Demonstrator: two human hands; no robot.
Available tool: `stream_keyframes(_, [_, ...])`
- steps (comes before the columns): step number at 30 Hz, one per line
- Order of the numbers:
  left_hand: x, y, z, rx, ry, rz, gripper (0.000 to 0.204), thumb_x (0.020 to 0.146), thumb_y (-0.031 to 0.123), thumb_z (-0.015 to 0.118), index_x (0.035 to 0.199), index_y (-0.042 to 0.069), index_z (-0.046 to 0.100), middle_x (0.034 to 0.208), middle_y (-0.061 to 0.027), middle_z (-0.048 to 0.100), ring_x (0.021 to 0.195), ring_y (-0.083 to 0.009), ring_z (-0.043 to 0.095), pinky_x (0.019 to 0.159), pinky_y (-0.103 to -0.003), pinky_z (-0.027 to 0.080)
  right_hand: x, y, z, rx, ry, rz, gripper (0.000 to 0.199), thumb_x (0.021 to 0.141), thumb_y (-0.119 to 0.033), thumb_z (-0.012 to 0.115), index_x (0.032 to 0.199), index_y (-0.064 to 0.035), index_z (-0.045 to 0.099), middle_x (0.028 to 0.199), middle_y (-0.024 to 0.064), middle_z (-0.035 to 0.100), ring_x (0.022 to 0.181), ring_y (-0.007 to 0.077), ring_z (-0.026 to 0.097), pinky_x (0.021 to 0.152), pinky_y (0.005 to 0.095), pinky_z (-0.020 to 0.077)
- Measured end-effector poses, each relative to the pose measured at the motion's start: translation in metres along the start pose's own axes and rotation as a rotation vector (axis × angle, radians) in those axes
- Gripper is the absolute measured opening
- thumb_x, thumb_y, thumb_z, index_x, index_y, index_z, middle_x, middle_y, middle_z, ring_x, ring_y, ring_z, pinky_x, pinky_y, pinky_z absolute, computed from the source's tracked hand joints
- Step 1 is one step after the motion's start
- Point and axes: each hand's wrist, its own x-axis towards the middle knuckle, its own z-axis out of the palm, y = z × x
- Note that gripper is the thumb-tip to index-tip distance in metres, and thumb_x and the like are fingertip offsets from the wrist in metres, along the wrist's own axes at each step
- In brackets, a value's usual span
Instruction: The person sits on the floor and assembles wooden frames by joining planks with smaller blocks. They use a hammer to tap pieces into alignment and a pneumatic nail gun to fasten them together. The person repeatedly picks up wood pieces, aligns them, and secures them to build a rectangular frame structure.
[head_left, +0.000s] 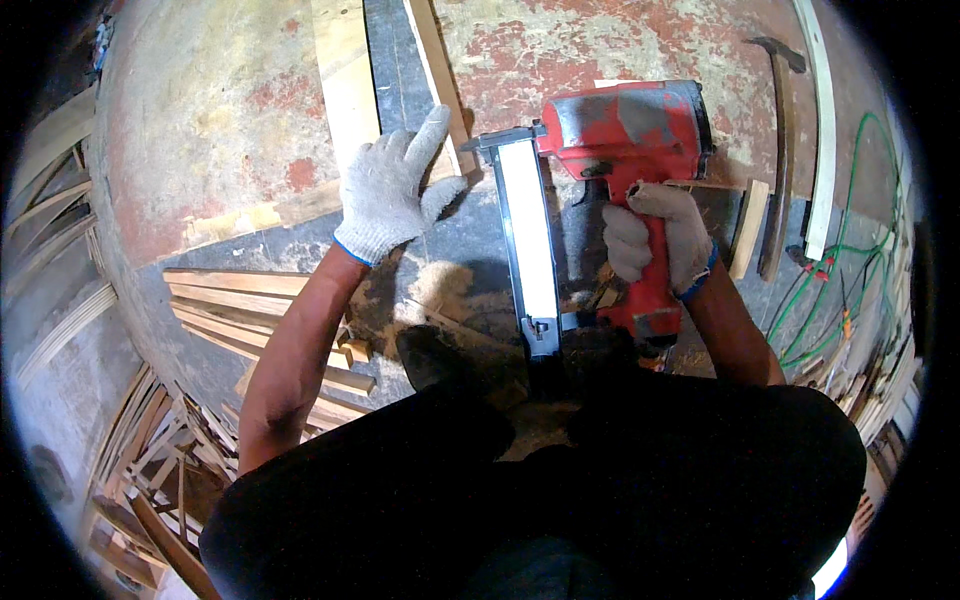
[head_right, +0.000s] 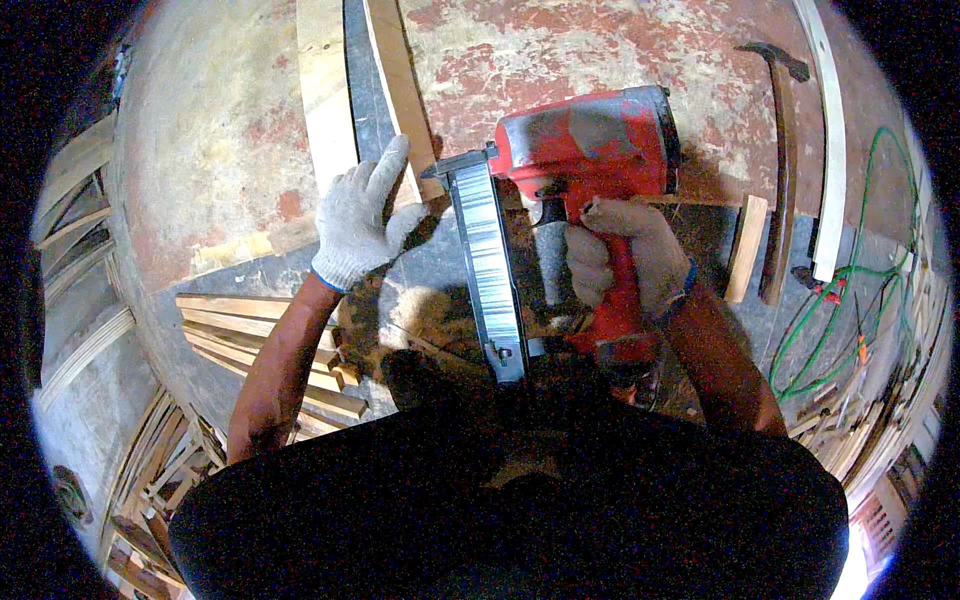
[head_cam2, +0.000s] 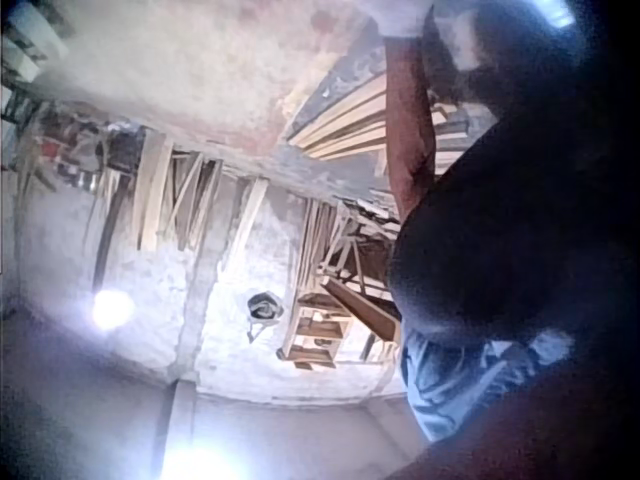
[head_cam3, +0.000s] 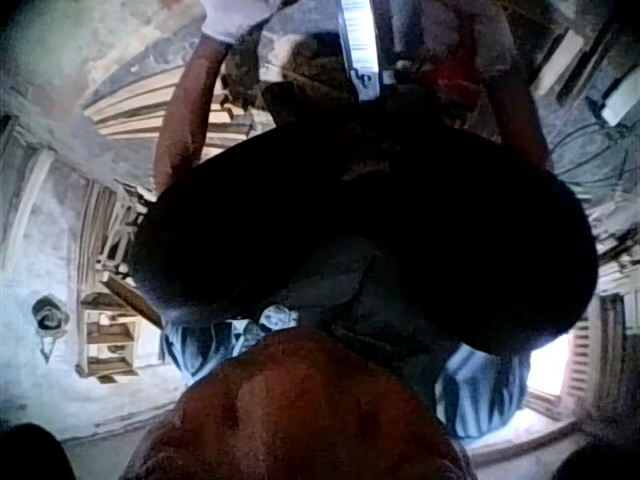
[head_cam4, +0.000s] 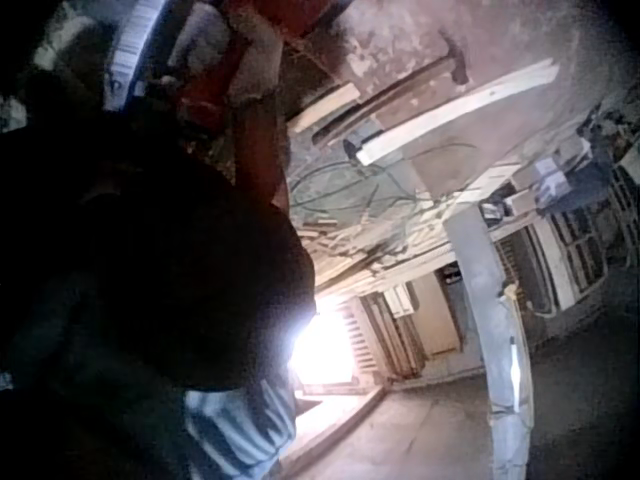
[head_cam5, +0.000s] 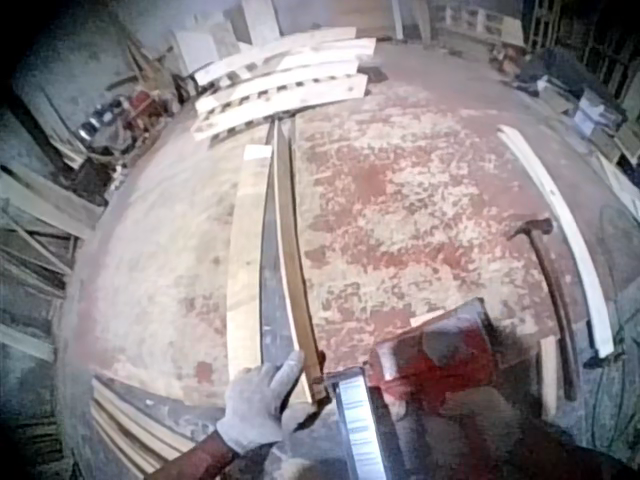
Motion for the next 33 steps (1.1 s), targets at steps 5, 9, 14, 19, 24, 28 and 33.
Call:
stream_keyframes(5, [0.002,0.003,-0.001,-0.031,-0.014,-0.012,0.084,0.089,0.056,0.065,0.155,0.01,0.042,0.092,-0.0152,0.062,0.081,-0.0358,0.059,0.075,-0.046,0.046,0.003,0.001,-0.007,0.085,-0.055,0.038,0.021,0.096,-0.035,0.057,0.096,-0.0143,0.054,0.063,-0.0018,0.042,0.05,0.0147,0.042,0.049,0.0345,0.0384])
stream_keyframes(9, [0.001,0.002,0.0,-0.027,-0.026,-0.017,0.085,0.088,0.056,0.065,0.156,0.011,0.042,0.092,-0.0158,0.062,0.081,-0.0367,0.059,0.075,-0.047,0.046,0.005,0.003,-0.016,0.136,-0.071,0.067,0.023,0.096,-0.034,0.059,0.103,-0.0133,0.056,0.062,-0.0017,0.044,0.05,0.0151,0.043,0.049,0.0345,0.0395])
stream_keyframes(14, [0.001,0.002,-0.002,-0.045,-0.009,-0.014,0.085,0.088,0.057,0.065,0.156,0.01,0.042,0.097,-0.0171,0.063,0.083,-0.0381,0.06,0.075,-0.048,0.047,0.006,0.0,-0.013,0.072,-0.112,0.057,0.016,0.099,-0.033,0.053,0.095,-0.0177,0.053,0.063,-0.0031,0.038,0.049,0.0133,0.037,0.047,0.0343,0.0343])
stream_keyframes(19, [0.004,0.002,-0.005,-0.206,-0.007,-0.075,0.084,0.092,0.058,0.061,0.155,0.007,0.04,0.116,-0.0229,0.065,0.096,-0.0419,0.065,0.083,-0.047,0.052,0.003,-0.004,-0.001,0.093,-0.037,0.064,0.015,0.1,-0.033,0.053,0.101,-0.0181,0.056,0.063,-0.0031,0.039,0.048,0.0138,0.038,0.047,0.0345,0.0357])
stream_keyframes(24, [0.0,-0.003,0.002,-0.324,0.146,-0.141,0.083,0.096,0.056,0.057,0.157,0.004,0.035,0.12,-0.024,0.065,0.1,-0.0405,0.067,0.088,-0.044,0.053,0.002,-0.006,0.001,0.086,0.058,0.076,0.018,0.097,-0.034,0.055,0.102,-0.0169,0.056,0.063,-0.0031,0.041,0.048,0.0143,0.039,0.048,0.0351,0.0367])
stream_keyframes(28, [-0.005,-0.009,0.013,-0.463,0.212,-0.213,0.077,0.096,0.037,0.064,0.158,0.003,0.033,0.105,-0.0174,0.064,0.085,-0.032,0.066,0.082,-0.04,0.055,0.009,0.006,-0.012,0.097,-0.095,0.123,0.024,0.094,-0.03,0.055,0.084,-0.0088,0.053,0.058,0.0015,0.043,0.047,0.0191,0.044,0.047,0.0363,0.0385])
stream_keyframes(33, [-0.005,-0.022,-0.008,-0.331,0.282,-0.42,0.055,0.104,0.033,0.054,0.147,-0.001,0.049,0.114,-0.0188,0.071,0.103,-0.0322,0.07,0.091,-0.04,0.053,0.009,0.016,-0.002,0.016,-0.163,0.105,0.029,0.093,-0.038,0.057,0.08,-0.0115,0.054,0.06,-0.0004,0.042,0.048,0.0162,0.042,0.048,0.0366,0.0391])
